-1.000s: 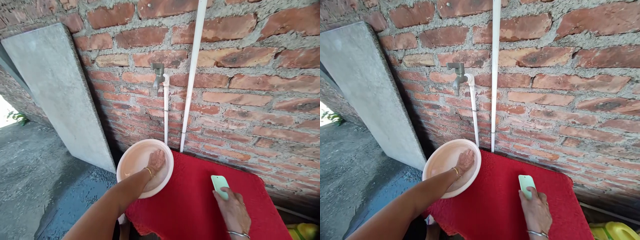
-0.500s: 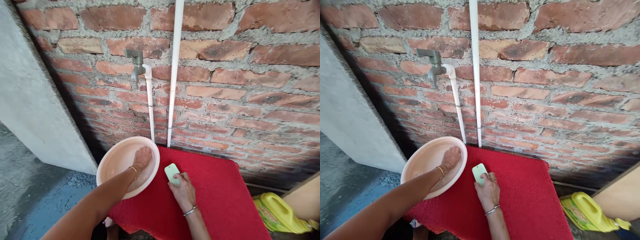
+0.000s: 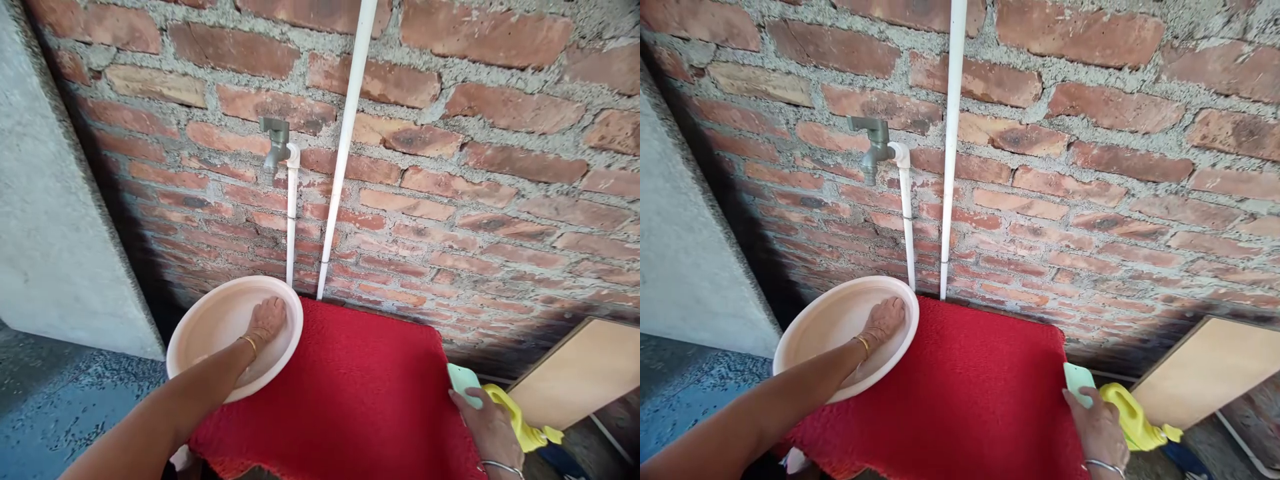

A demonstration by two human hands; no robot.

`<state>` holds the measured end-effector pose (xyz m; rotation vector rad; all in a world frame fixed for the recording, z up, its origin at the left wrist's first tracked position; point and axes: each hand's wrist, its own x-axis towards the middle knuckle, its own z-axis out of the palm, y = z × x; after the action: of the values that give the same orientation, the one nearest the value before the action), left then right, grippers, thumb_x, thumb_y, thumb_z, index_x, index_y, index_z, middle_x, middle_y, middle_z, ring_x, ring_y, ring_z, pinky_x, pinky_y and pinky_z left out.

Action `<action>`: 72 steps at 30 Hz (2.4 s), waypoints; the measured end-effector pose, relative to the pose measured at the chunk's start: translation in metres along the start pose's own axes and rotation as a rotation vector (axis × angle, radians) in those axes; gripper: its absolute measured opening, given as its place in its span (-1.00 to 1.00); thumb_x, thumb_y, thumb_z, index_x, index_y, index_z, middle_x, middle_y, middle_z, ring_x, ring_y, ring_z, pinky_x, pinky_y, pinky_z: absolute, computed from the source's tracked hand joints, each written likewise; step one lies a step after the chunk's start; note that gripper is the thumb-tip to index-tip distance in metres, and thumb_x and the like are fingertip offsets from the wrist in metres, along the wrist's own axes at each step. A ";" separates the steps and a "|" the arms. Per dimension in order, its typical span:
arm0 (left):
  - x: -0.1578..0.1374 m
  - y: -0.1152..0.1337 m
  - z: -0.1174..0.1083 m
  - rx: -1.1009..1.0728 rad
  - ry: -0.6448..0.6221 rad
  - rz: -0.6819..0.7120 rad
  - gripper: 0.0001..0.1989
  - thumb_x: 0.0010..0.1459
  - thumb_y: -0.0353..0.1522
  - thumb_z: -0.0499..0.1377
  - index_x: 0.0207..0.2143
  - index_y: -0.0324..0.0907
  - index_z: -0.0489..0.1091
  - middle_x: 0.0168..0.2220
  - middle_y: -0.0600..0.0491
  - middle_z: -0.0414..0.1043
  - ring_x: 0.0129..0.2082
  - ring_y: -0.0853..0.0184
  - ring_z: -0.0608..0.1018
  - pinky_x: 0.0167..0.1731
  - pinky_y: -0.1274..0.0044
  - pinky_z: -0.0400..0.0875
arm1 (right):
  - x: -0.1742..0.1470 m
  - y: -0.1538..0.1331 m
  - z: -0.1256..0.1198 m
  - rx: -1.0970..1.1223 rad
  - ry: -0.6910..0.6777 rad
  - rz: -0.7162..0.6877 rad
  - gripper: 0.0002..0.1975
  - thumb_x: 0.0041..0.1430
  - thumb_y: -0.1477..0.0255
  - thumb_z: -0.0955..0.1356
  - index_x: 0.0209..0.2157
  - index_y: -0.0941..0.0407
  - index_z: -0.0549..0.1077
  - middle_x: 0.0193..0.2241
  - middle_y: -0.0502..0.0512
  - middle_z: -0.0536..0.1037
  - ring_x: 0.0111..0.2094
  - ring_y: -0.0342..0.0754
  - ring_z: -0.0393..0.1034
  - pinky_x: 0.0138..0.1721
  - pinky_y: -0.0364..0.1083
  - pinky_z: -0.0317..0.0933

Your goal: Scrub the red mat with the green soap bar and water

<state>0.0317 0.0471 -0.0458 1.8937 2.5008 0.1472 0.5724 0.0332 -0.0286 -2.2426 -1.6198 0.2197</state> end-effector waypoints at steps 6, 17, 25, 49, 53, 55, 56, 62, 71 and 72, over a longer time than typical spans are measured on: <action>-0.002 0.001 -0.001 0.049 0.010 -0.002 -0.69 0.36 -0.45 -0.07 -0.06 -0.24 0.45 -0.04 -0.20 0.47 -0.01 0.06 0.50 -0.04 0.27 0.37 | -0.055 -0.158 0.058 0.135 -0.250 -0.258 -0.69 0.14 0.10 0.35 -0.15 -0.07 0.55 -0.12 0.08 0.49 -0.19 0.02 0.53 -0.17 -0.03 0.39; -0.001 -0.004 -0.002 0.090 -0.011 0.012 -0.66 0.36 -0.45 -0.10 -0.06 -0.25 0.45 -0.04 -0.20 0.48 -0.01 0.04 0.52 -0.06 0.25 0.39 | -0.087 -0.255 0.089 0.110 -0.372 -0.470 -0.79 0.10 0.29 0.46 -0.18 -0.05 0.55 -0.10 0.01 0.48 -0.11 -0.06 0.47 -0.10 -0.13 0.29; -0.002 0.000 -0.008 0.050 -0.014 0.002 -0.67 0.36 -0.46 -0.09 -0.06 -0.27 0.45 -0.03 -0.23 0.49 0.00 0.03 0.51 -0.07 0.26 0.38 | 0.012 -0.083 0.028 -0.004 -0.224 -0.090 -0.68 0.16 0.11 0.36 -0.14 -0.02 0.55 -0.16 0.09 0.50 -0.18 0.04 0.53 -0.06 0.01 0.36; -0.003 0.000 -0.004 0.103 0.029 -0.004 -0.70 0.33 -0.48 -0.06 -0.09 -0.25 0.45 -0.08 -0.19 0.50 -0.03 0.03 0.52 -0.09 0.26 0.37 | -0.064 -0.323 0.106 0.053 -0.432 -0.627 -0.67 0.08 0.27 0.49 -0.08 -0.05 0.59 -0.02 0.08 0.50 0.03 -0.01 0.43 0.05 -0.13 0.24; -0.003 0.000 -0.004 0.099 0.013 -0.005 -0.71 0.34 -0.47 -0.06 -0.10 -0.24 0.45 -0.07 -0.18 0.50 -0.03 0.05 0.52 -0.09 0.27 0.36 | -0.028 -0.282 0.095 0.031 -0.384 -0.532 -0.71 0.14 0.28 0.44 -0.08 -0.03 0.57 -0.01 0.09 0.48 0.04 -0.01 0.43 0.08 -0.10 0.24; -0.003 0.000 -0.004 0.094 0.013 0.000 -0.71 0.34 -0.46 -0.06 -0.10 -0.24 0.45 -0.08 -0.18 0.50 -0.03 0.05 0.52 -0.09 0.27 0.36 | -0.002 -0.248 0.081 0.010 -0.350 -0.441 -0.72 0.18 0.26 0.40 -0.08 -0.01 0.56 0.00 0.11 0.48 0.01 0.00 0.45 0.06 -0.08 0.26; -0.003 0.000 -0.005 0.089 0.012 0.004 -0.71 0.34 -0.46 -0.05 -0.10 -0.25 0.45 -0.08 -0.18 0.50 -0.03 0.04 0.52 -0.09 0.26 0.37 | 0.011 -0.228 0.072 -0.004 -0.334 -0.395 -0.71 0.19 0.25 0.38 -0.07 0.00 0.55 0.00 0.13 0.48 0.00 0.01 0.46 0.05 -0.06 0.28; -0.002 0.000 -0.005 0.076 0.001 -0.015 -0.71 0.35 -0.45 -0.06 -0.09 -0.24 0.45 -0.08 -0.18 0.50 -0.02 0.05 0.52 -0.07 0.26 0.36 | 0.076 -0.090 0.025 -0.052 -0.203 -0.033 -0.54 0.16 0.08 0.32 -0.03 0.05 0.54 -0.09 0.28 0.52 -0.13 0.14 0.53 -0.05 0.07 0.35; -0.003 0.003 -0.007 0.070 -0.001 -0.031 -0.72 0.35 -0.45 -0.04 -0.07 -0.23 0.45 -0.06 -0.17 0.50 -0.03 0.07 0.52 -0.07 0.29 0.35 | 0.030 -0.129 0.054 0.125 -0.134 -0.087 -0.59 0.09 0.05 0.37 -0.13 0.01 0.57 -0.16 0.23 0.53 -0.15 0.15 0.52 -0.08 0.08 0.37; -0.003 0.002 -0.006 0.065 0.002 -0.030 -0.72 0.35 -0.45 -0.04 -0.07 -0.23 0.45 -0.06 -0.15 0.50 -0.03 0.08 0.52 -0.07 0.29 0.35 | 0.012 -0.156 0.061 0.149 -0.172 -0.147 -0.63 0.11 0.10 0.37 -0.13 -0.01 0.57 -0.14 0.18 0.52 -0.16 0.10 0.51 -0.09 0.03 0.37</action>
<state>0.0343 0.0448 -0.0397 1.8785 2.5644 0.0678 0.4186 0.0997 -0.0249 -2.0309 -1.7833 0.4887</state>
